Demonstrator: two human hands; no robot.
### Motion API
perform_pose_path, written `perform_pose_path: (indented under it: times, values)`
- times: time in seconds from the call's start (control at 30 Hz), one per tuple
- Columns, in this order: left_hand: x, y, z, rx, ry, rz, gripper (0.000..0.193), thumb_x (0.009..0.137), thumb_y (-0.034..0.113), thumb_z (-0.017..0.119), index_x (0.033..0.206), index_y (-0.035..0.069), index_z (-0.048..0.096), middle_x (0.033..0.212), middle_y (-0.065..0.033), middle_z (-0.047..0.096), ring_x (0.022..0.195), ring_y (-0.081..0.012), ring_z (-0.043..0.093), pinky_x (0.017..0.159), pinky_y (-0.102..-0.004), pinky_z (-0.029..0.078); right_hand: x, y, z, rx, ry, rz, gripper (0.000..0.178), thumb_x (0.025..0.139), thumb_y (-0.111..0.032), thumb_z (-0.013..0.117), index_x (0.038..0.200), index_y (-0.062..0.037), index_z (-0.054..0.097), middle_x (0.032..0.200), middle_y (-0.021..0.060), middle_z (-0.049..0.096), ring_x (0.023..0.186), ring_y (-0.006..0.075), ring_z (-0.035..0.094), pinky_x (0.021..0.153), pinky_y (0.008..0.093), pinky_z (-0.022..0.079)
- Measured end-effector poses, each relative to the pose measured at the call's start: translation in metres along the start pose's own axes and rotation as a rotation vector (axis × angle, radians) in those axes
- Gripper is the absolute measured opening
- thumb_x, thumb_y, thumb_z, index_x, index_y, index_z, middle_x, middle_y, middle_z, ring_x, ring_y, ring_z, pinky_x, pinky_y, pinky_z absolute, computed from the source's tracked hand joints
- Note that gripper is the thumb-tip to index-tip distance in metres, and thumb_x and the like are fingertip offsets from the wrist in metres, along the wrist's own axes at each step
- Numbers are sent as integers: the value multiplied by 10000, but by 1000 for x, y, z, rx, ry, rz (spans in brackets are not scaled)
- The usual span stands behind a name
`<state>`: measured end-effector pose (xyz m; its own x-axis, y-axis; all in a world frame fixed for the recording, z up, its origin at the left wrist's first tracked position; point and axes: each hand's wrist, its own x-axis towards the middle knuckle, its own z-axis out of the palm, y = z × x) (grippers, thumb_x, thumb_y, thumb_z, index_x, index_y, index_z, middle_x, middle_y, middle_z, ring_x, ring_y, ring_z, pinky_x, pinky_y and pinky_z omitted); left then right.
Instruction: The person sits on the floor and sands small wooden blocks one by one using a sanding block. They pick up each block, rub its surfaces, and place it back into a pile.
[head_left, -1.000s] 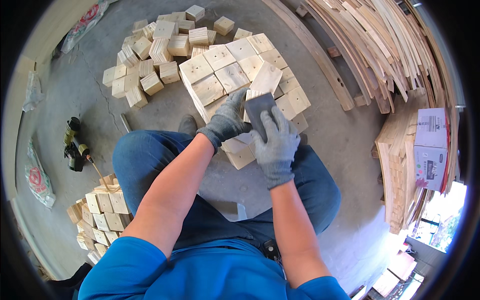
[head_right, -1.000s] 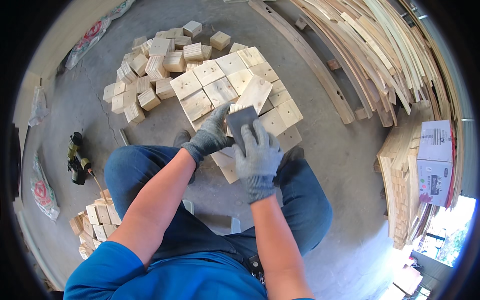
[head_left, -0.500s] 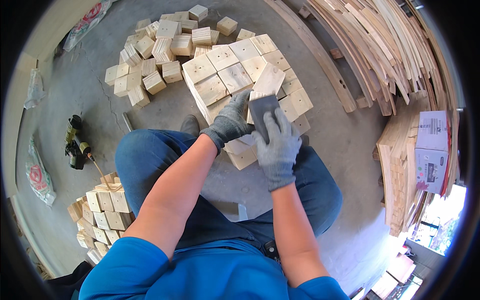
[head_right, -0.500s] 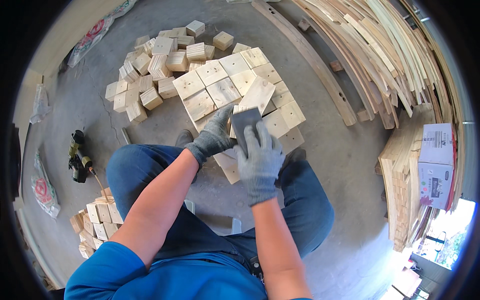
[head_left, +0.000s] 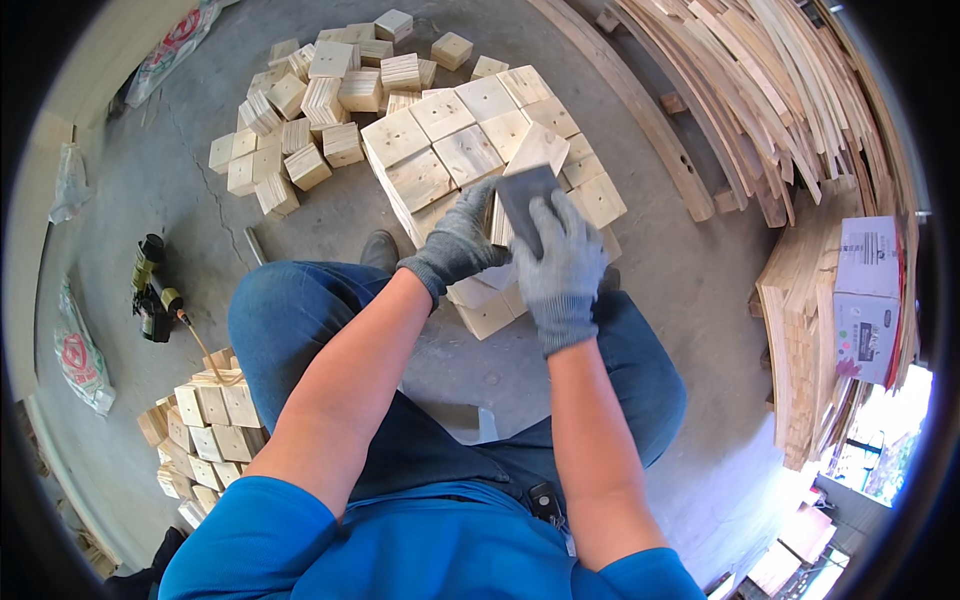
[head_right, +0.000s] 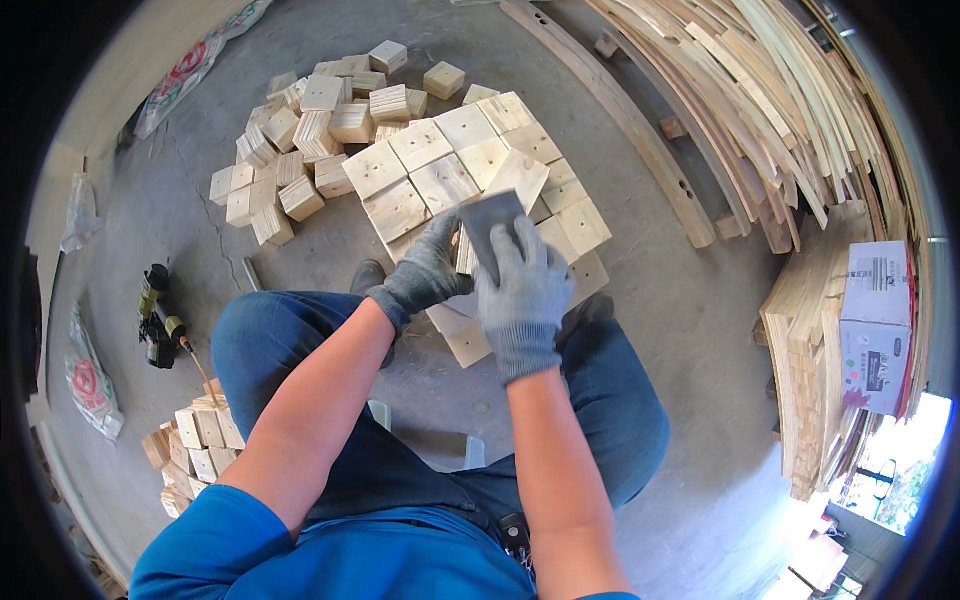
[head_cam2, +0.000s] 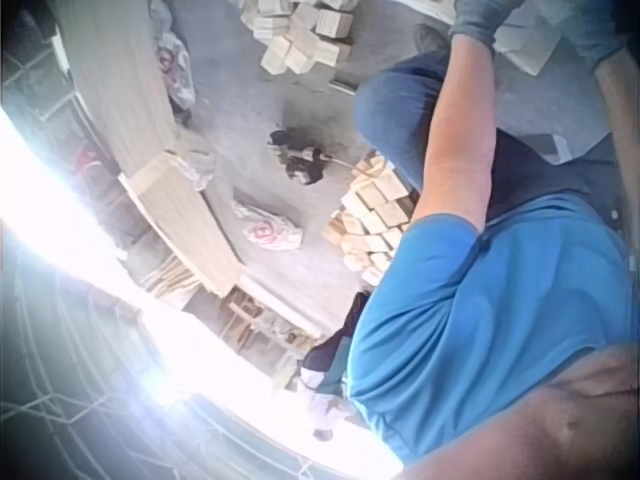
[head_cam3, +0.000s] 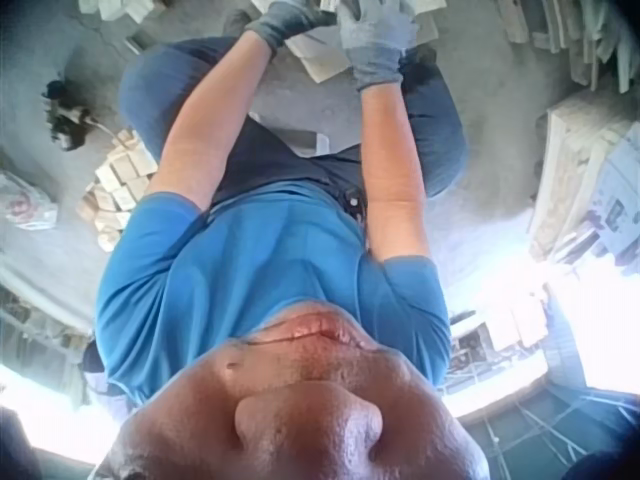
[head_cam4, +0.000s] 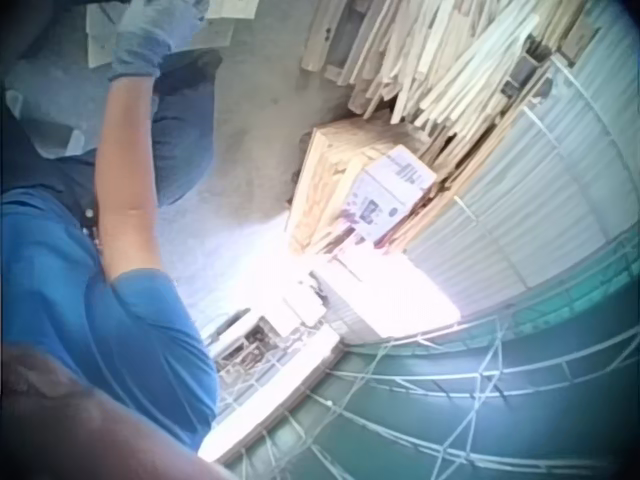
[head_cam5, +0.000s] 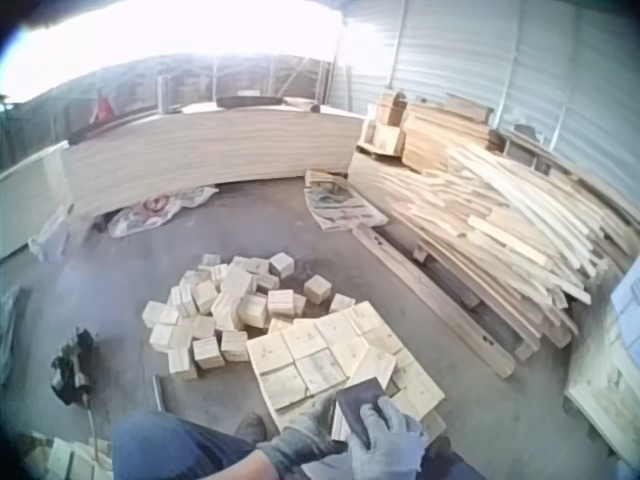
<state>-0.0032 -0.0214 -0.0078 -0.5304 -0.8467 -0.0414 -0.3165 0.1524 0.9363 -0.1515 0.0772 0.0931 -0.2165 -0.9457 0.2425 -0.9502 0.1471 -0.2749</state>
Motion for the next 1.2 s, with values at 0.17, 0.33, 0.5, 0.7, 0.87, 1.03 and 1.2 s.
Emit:
perform_pose_path:
  times: [0.17, 0.33, 0.5, 0.7, 0.87, 1.03, 1.2]
  values:
    - [2, 12, 3, -21, -3, -2, 1141, 680, 271, 1028, 1620, 44, 423, 1567, -180, 553, 1466, -305, 526, 1235, -386, 423, 55, 8, 9, -14, -41, 70, 576, 870, -325, 841, 1417, -213, 700, 1568, 65, 582, 1309, 392, 592, 1064, 588, 471]
    - [2, 4, 1, -3, -28, -34, 1210, 656, 375, 1018, 1654, 139, 375, 1584, -236, 515, 1467, -399, 530, 1222, -439, 460, 23, 2, 6, -38, -23, 51, 591, 873, -349, 844, 1428, -207, 697, 1588, 74, 568, 1318, 411, 585, 1076, 601, 461]
    - [-1, 14, -3, 29, -47, -38, 1198, 666, 397, 1016, 1648, 147, 376, 1568, -240, 517, 1461, -404, 529, 1221, -450, 461, -52, -10, -19, -57, -37, 35, 637, 827, -283, 891, 1421, -151, 703, 1570, 130, 581, 1362, 409, 554, 1144, 560, 422]
    - [3, 13, 1, 1, -29, -21, 1182, 680, 487, 1010, 1617, 89, 409, 1538, -246, 537, 1445, -407, 539, 1211, -450, 463, -90, -2, -22, 2, -1, -11, 646, 814, -297, 888, 1425, -197, 702, 1573, 133, 577, 1352, 425, 544, 1097, 598, 420]
    - [0, 14, -1, -18, -17, -26, 1137, 680, 382, 1018, 1608, 92, 427, 1528, -223, 563, 1434, -380, 554, 1204, -433, 467, -63, -2, -17, -1, 8, -17, 644, 805, -279, 890, 1418, -203, 706, 1561, 121, 585, 1354, 406, 557, 1095, 594, 429]
    - [0, 9, -2, -25, -9, 5, 1228, 660, 386, 1022, 1655, 82, 370, 1590, -243, 510, 1465, -407, 528, 1224, -430, 454, 8, 0, -2, -25, -3, 28, 611, 827, -303, 878, 1410, -225, 708, 1566, 62, 586, 1339, 400, 581, 1076, 583, 461]
    - [1, 6, 2, -8, -4, -29, 1186, 672, 291, 1025, 1650, 71, 392, 1589, -177, 541, 1489, -301, 510, 1248, -374, 411, 54, 6, 3, -26, -70, 86, 590, 860, -317, 863, 1419, -222, 699, 1569, 63, 583, 1308, 396, 605, 1078, 577, 472]
